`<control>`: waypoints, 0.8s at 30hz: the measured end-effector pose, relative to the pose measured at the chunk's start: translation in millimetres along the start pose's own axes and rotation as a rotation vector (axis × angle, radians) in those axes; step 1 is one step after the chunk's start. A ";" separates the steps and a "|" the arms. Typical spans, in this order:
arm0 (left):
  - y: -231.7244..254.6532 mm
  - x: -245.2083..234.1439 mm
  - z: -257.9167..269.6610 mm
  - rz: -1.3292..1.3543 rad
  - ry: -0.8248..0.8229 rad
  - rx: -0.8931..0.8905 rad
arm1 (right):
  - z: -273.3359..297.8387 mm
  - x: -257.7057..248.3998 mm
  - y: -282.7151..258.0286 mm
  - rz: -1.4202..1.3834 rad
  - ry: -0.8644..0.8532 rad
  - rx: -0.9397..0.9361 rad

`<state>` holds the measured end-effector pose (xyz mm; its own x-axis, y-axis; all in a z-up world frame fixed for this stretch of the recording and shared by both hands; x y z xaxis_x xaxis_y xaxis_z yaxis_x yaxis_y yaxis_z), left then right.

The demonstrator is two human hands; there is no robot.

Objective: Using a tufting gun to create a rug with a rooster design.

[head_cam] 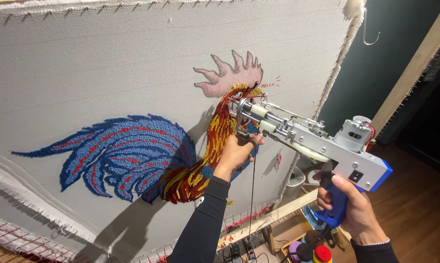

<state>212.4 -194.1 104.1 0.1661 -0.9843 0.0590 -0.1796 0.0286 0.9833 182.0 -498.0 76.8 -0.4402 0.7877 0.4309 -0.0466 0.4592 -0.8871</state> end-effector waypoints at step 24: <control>-7.5 -9.5 -12.1 0.010 -0.009 0.044 | -6.3 16.4 -3.5 0.014 0.044 0.026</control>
<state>223.9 -182.9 98.2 0.1553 -0.9856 0.0666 -0.2233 0.0306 0.9743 180.6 -484.1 88.0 -0.4012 0.8116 0.4248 -0.0647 0.4375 -0.8969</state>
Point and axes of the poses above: each hand's wrist, its own z-axis away from the middle knuckle, its own x-axis out of the palm, y = z × x, the point moved 3 cm from there along -z, towards the middle knuckle, and after that the axes turned 2 degrees about -x, right-handed, at the moved point
